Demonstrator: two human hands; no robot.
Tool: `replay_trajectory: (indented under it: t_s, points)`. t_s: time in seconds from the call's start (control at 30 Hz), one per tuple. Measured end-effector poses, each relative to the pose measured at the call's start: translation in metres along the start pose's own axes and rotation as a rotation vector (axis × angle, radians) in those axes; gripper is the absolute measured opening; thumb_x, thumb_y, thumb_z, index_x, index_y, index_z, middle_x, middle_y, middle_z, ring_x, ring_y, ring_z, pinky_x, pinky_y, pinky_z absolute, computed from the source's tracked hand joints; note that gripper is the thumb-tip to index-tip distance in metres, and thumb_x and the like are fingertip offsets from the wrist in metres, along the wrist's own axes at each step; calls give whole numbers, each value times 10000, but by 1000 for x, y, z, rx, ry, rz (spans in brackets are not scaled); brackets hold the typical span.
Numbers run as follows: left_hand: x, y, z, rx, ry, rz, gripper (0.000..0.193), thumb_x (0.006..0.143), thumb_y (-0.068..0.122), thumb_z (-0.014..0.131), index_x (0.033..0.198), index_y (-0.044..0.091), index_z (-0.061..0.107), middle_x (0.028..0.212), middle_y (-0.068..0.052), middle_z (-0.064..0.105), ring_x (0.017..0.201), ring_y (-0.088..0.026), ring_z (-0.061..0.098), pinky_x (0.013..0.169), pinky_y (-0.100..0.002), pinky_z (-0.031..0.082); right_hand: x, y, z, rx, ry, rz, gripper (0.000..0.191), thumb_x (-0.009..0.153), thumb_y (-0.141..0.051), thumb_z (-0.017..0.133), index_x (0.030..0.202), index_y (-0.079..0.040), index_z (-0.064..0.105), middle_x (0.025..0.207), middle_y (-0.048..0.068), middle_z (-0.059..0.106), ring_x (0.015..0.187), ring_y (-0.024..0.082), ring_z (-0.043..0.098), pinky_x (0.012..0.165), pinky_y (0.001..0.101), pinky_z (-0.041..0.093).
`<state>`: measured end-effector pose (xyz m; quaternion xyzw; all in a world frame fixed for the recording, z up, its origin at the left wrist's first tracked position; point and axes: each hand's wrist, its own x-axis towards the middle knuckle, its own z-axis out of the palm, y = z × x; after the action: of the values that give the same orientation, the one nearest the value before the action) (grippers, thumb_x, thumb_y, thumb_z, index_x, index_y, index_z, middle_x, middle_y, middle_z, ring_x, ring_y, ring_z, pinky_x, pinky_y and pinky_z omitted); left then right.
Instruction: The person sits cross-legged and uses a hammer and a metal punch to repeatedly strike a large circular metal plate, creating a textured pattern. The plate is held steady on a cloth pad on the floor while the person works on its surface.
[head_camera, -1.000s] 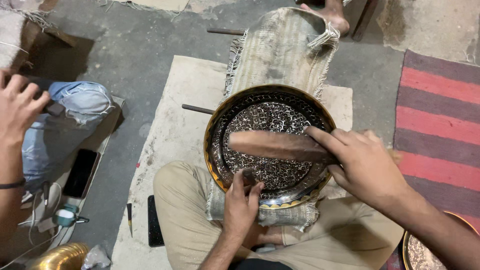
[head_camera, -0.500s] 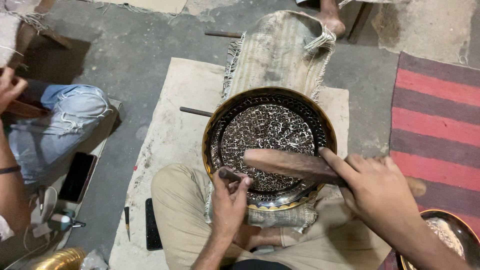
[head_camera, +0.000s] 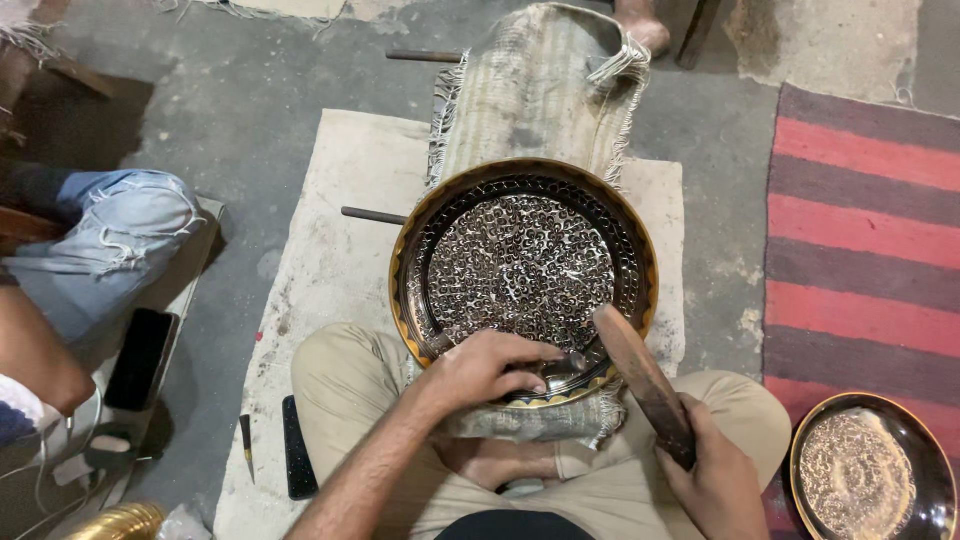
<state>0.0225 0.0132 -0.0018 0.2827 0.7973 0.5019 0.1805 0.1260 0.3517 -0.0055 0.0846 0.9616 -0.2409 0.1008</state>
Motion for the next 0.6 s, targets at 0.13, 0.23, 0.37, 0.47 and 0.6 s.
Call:
replay_trajectory:
  t_s: [0.13, 0.23, 0.37, 0.47, 0.6]
  points:
    - [3, -6, 0, 0, -7, 39, 498, 885, 263, 774, 1348, 124, 651, 1091, -136, 777, 965, -280, 772, 874, -397, 606, -1, -11, -9, 185, 14, 11, 758, 775, -110, 794, 1473, -136, 499, 1075, 241, 729, 897, 438, 699, 720, 485, 532]
    - [2, -7, 0, -13, -4, -14, 514, 882, 270, 767, 1358, 122, 641, 1052, -130, 784, 950, -272, 778, 857, -393, 609, 3, -25, -13, 499, -14, 179, 707, 860, -53, 789, 1494, -90, 478, 1031, 304, 701, 799, 521, 660, 649, 552, 504]
    - [2, -5, 1, 10, 12, -3, 500, 885, 265, 768, 1347, 112, 651, 1092, -146, 772, 964, -281, 774, 862, -396, 607, 8, -34, -19, 186, 76, -126, 627, 787, -163, 809, 1363, -120, 567, 1020, 183, 745, 910, 314, 761, 772, 388, 581]
    - [2, -5, 0, 14, 19, 12, 492, 894, 270, 769, 1342, 104, 656, 1119, -151, 769, 978, -284, 772, 867, -394, 607, 8, -34, -20, 107, 63, -166, 680, 766, -147, 797, 1406, -129, 569, 1067, 200, 749, 967, 314, 761, 792, 382, 581]
    - [1, -7, 0, 18, 16, 33, 486, 902, 275, 766, 1340, 92, 661, 1134, -147, 767, 992, -274, 772, 880, -387, 613, 2, -34, -13, 362, 82, -160, 759, 735, -179, 789, 1430, -118, 488, 1066, 191, 735, 953, 318, 773, 810, 382, 570]
